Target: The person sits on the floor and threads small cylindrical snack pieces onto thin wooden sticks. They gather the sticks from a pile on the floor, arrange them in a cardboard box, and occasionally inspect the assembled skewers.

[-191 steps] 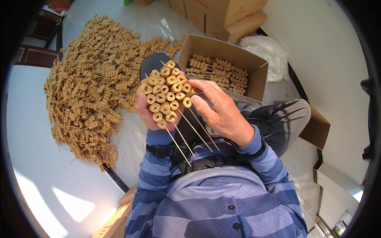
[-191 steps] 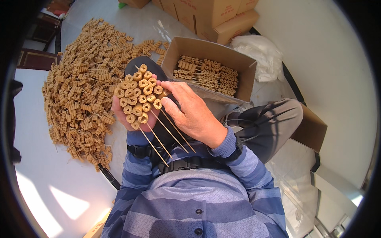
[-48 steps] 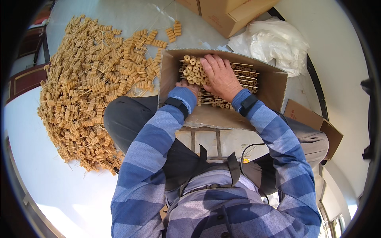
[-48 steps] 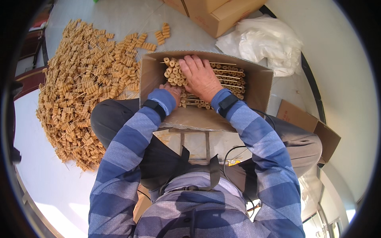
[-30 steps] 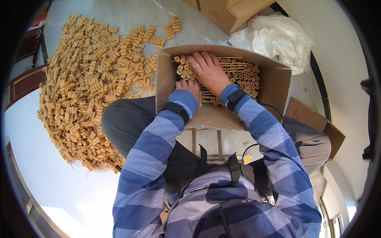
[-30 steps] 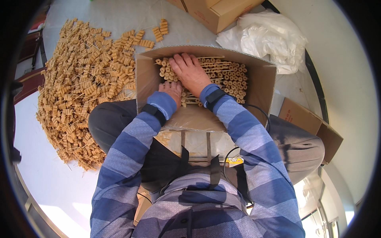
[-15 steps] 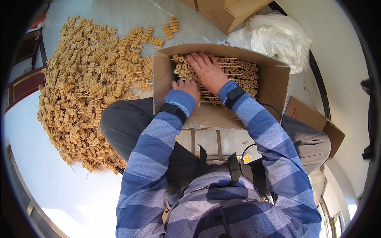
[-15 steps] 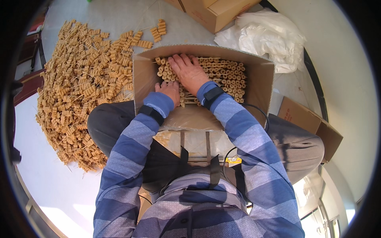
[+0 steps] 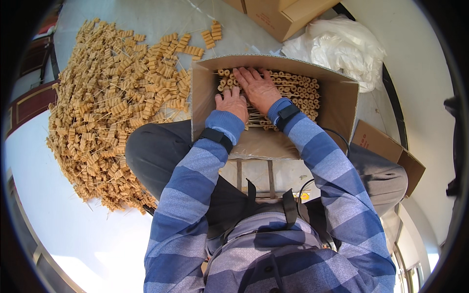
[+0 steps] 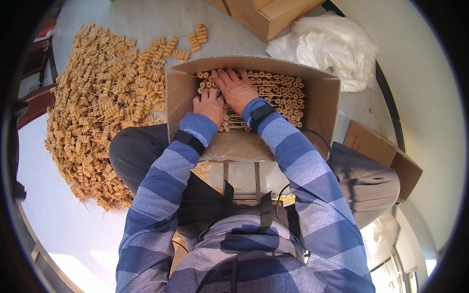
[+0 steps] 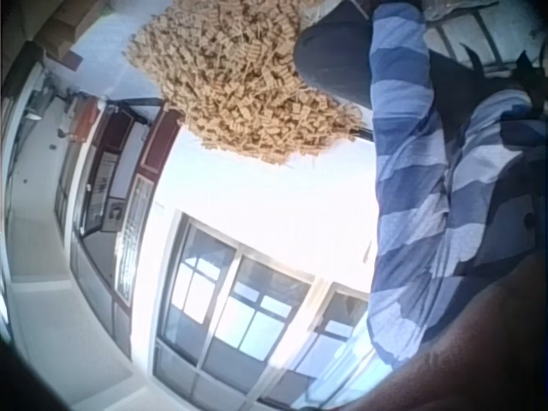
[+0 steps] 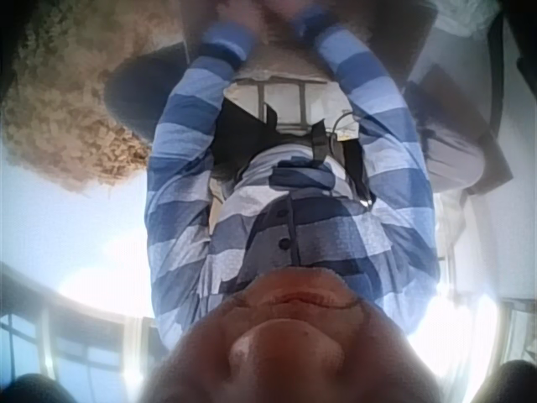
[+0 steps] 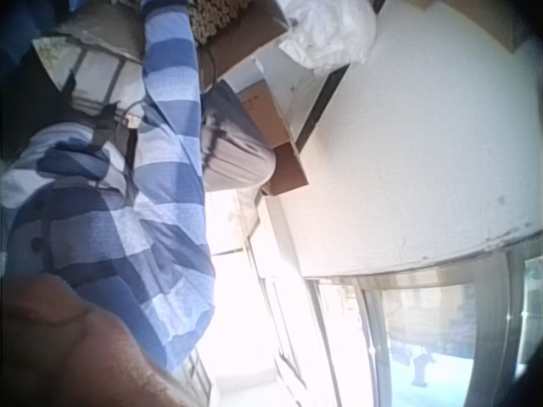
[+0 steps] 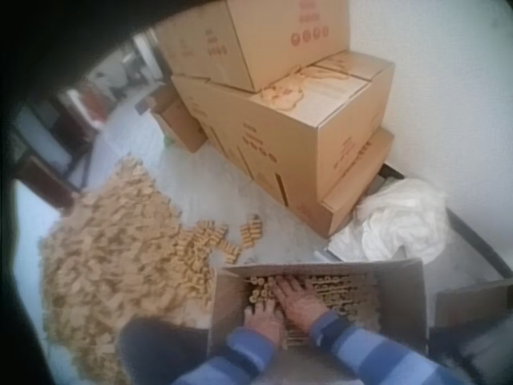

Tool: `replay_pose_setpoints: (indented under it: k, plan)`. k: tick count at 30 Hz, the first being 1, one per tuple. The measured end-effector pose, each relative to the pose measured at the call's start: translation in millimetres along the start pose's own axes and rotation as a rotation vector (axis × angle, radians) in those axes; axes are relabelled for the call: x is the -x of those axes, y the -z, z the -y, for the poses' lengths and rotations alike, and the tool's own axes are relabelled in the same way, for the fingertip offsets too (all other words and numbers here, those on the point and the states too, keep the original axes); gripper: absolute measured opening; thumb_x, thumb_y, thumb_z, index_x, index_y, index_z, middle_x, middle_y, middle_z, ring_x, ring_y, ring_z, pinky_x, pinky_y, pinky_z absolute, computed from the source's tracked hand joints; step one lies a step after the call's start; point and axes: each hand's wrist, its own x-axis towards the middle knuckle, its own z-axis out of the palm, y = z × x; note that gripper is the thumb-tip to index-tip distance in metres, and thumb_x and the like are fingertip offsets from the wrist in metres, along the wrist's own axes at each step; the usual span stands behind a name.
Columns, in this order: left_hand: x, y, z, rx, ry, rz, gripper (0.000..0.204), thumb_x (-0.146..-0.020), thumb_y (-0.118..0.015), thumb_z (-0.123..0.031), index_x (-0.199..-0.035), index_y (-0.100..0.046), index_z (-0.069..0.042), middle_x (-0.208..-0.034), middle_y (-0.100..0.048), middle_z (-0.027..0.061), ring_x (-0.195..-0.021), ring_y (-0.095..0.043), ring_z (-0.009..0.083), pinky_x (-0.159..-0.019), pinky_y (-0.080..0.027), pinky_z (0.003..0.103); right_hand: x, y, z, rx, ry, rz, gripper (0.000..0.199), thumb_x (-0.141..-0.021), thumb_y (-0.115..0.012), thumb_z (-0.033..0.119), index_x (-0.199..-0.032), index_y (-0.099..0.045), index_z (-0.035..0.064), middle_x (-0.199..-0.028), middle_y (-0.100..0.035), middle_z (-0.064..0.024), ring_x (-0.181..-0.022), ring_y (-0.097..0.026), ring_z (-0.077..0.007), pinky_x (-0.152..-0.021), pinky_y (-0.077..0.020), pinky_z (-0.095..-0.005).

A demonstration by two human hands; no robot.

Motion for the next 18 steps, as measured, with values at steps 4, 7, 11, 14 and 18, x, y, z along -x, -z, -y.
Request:
replay_pose_setpoints:
  k: [4, 7, 11, 14, 18]
  plan:
    - [2.0, -2.4, -1.2, -0.042, 0.002, -0.183, 0.039, -0.089, -0.055, -0.016, -0.125, -0.060, -0.001, -0.137, -0.047, 0.0159, -0.132, -0.042, 0.0358, -0.110, -0.031, 0.057, -2.4, 2.9, 6.9, 0.132, -0.025, 0.030, 0.065, -0.092, -0.055, 0.022, -0.153, -0.037, 0.0083, -0.149, -0.047, -0.0096, -0.135, -0.045, -0.0283, -0.113, -0.0305, -0.0511]
    - [2.4, -3.5, -2.1, -0.079, 0.023, -0.227, 0.041, -0.088, -0.056, -0.015, -0.125, -0.058, 0.002, -0.141, -0.045, 0.0177, -0.135, -0.040, 0.0366, -0.112, -0.029, 0.057, -3.4, 5.6, 13.0, 0.184, -0.050, 0.021, 0.062, -0.093, -0.052, 0.023, -0.152, -0.039, 0.0079, -0.146, -0.049, -0.0095, -0.131, -0.047, -0.0287, -0.112, -0.0306, -0.0504]
    - [-6.0, -3.6, 3.2, 0.047, 0.088, -0.222, 0.049, -0.086, -0.058, -0.014, -0.130, -0.053, 0.005, -0.146, -0.040, 0.0221, -0.138, -0.037, 0.0373, -0.114, -0.028, 0.054, -3.6, 8.0, 16.3, 0.161, -0.080, 0.010, 0.059, -0.092, -0.053, 0.020, -0.149, -0.042, 0.0057, -0.142, -0.051, -0.0110, -0.129, -0.049, -0.0289, -0.109, -0.0361, -0.0470]
    - [-9.7, -7.0, 9.3, 0.049, 0.080, -0.145, 0.049, -0.091, -0.052, -0.017, -0.134, -0.052, 0.007, -0.144, -0.042, 0.0217, -0.138, -0.037, 0.0382, -0.117, -0.025, 0.052, -2.3, 9.8, 15.4, 0.088, -0.072, -0.014, 0.056, -0.091, -0.053, 0.016, -0.146, -0.045, 0.0033, -0.140, -0.051, -0.0129, -0.129, -0.049, -0.0293, -0.107, -0.0394, -0.0450]
    - [-11.5, -6.8, 11.8, 0.018, 0.094, -0.126, 0.064, -0.082, -0.064, -0.015, -0.138, -0.046, 0.008, -0.150, -0.037, 0.0236, -0.140, -0.034, 0.0380, -0.116, -0.027, 0.051, 11.0, 19.5, 3.9, -0.017, 0.013, -0.131, 0.052, -0.090, -0.054, 0.013, -0.141, -0.049, 0.0006, -0.139, -0.051, -0.0150, -0.129, -0.049, -0.0305, -0.107, -0.0401, -0.0454]
